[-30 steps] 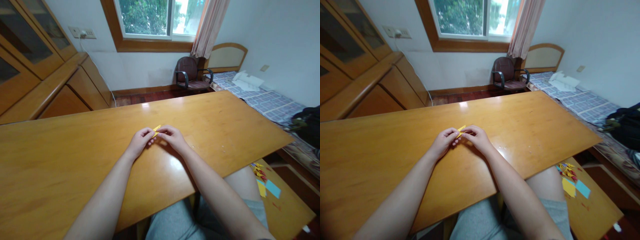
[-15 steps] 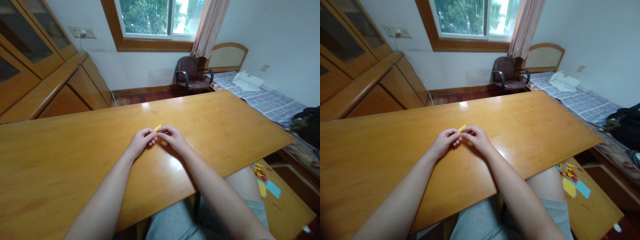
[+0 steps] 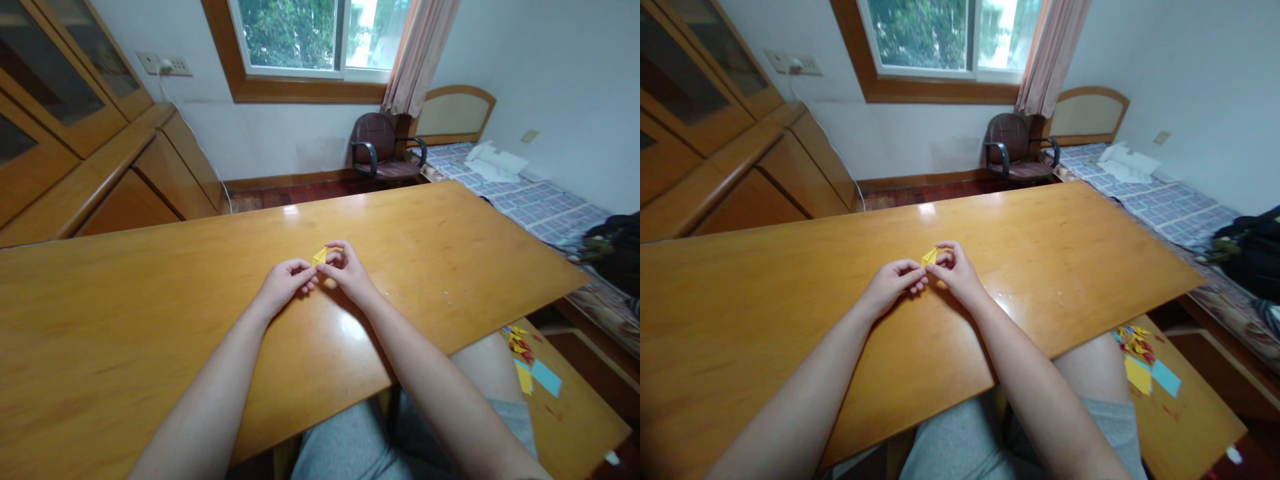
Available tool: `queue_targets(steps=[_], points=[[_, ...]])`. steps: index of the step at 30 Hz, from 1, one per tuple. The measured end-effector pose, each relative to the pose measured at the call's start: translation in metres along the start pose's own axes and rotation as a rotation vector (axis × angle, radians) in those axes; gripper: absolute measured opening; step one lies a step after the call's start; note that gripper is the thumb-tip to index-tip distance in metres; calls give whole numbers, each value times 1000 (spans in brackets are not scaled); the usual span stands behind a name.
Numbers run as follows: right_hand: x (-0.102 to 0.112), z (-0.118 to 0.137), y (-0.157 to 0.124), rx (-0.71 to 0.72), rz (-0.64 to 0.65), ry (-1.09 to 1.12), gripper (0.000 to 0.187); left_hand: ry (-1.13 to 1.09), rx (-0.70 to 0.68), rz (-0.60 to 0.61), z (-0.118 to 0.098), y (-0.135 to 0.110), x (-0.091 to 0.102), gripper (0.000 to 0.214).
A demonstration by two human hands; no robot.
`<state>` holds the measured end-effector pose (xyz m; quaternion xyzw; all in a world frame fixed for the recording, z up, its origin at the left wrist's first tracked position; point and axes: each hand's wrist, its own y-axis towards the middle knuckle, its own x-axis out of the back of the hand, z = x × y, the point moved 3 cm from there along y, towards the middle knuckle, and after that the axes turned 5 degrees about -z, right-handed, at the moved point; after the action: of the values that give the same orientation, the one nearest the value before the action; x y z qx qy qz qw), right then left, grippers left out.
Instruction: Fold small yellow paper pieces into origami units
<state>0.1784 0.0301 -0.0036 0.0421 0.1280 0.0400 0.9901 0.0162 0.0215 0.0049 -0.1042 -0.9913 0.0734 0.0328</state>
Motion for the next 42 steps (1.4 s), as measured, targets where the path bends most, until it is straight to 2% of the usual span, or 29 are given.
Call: queue_targets(steps=[12, 22, 30, 42], points=[[1, 3, 0, -2, -64, 11, 59, -39, 3, -41, -4, -2, -1, 35], [-3, 4, 2, -37, -57, 66, 72, 29, -8, 10, -5, -3, -3, 34], [0, 8, 0, 1, -114, -11, 59, 45, -7, 1, -3, -3, -3, 34], [2, 10, 0, -46, -152, 44, 61, -78, -6, 25, -2, -2, 0, 31]])
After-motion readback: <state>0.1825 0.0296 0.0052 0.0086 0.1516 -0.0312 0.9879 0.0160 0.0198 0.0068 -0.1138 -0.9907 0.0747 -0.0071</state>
